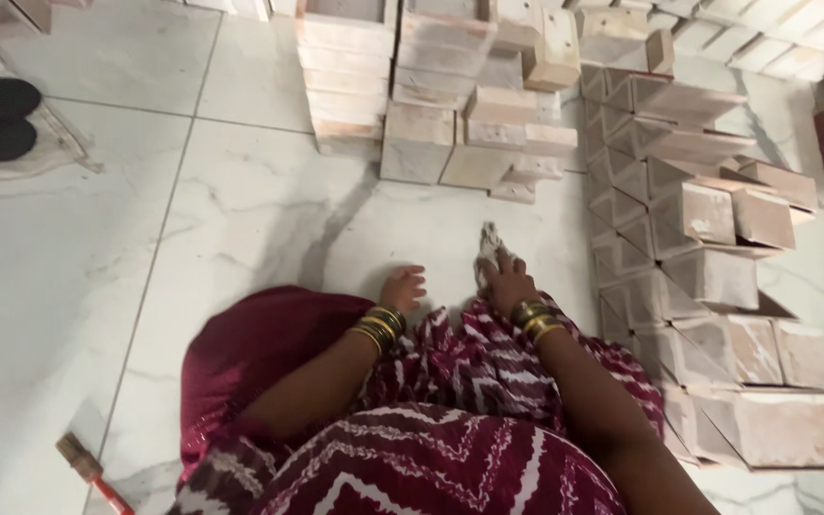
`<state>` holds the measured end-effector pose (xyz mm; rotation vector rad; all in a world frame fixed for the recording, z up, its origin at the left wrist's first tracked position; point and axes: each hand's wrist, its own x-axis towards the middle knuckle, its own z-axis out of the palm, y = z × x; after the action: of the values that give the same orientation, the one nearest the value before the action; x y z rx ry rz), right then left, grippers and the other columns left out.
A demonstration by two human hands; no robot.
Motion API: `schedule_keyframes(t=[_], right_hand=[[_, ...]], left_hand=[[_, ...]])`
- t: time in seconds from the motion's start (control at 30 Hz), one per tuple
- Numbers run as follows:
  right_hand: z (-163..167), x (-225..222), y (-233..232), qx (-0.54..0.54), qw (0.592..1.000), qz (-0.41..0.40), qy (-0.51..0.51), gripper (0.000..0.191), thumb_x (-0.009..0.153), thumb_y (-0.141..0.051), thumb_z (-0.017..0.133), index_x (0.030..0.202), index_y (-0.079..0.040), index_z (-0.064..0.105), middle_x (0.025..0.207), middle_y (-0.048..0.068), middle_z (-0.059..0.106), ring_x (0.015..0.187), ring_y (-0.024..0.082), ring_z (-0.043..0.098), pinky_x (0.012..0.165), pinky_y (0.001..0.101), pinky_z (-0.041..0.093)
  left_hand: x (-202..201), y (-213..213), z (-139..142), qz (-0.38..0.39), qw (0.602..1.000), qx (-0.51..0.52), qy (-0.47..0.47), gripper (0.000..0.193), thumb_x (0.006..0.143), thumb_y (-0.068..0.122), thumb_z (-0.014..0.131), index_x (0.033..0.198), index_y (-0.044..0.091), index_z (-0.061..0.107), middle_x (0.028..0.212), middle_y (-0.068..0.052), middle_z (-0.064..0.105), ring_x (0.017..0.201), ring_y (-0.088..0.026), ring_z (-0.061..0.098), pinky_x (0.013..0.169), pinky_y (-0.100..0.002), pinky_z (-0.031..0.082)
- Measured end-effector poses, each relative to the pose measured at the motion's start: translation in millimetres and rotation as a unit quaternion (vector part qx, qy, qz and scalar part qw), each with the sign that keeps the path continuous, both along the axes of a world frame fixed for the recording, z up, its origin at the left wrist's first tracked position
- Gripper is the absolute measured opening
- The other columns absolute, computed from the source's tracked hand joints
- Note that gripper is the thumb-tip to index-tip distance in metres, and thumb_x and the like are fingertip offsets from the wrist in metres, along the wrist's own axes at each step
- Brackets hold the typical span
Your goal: The person sits on the floor and wipes small wooden boxes with a cloth, cleaning the inside and outside of each box. They place cleaned boxes onto stacks of finished boxes beside them and continue with the next box.
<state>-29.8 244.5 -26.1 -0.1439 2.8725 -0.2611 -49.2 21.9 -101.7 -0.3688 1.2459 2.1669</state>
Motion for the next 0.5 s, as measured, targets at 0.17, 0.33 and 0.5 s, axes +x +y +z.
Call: schedule_keyframes(t=[0.17,0.33,0.5], right_hand=[[8,-23,-3,-0.036,0.998,-0.003,0.053,0.036,0.085,-0.028,0.072,0.117,-0.011,0.067,0.121,0.016,0.062,0.104,0.038,0.061,0.093,0.0468,0.054],[83,-100,-37,-0.126,0.960,0.002,0.252,0.035,0.089,-0.027,0.071,0.114,-0.003,0.063,0.112,0.019,0.065,0.093,0.039,0.062,0.078,0.0507,0.052],[184,-182,-71,-0.038,0.859,0.143,0.490,0.051,0.093,-0.010,0.071,0.142,-0.006,0.057,0.145,0.023,0.052,0.131,0.043,0.049,0.114,0.0550,0.042]], left_hand=[[5,2,17,-0.025,0.990,-0.136,0.026,0.032,0.094,0.022,0.064,0.124,0.014,0.068,0.108,-0.001,0.072,0.090,-0.014,0.068,0.066,-0.028,0.053],[5,5,23,0.032,0.994,-0.090,0.044,0.028,0.091,0.018,0.066,0.117,0.012,0.070,0.100,-0.002,0.072,0.083,-0.014,0.068,0.063,-0.030,0.049],[1,-1,24,0.154,0.982,-0.094,0.058,0.022,0.093,0.011,0.062,0.113,0.007,0.070,0.096,-0.004,0.072,0.078,-0.014,0.066,0.061,-0.028,0.049]])
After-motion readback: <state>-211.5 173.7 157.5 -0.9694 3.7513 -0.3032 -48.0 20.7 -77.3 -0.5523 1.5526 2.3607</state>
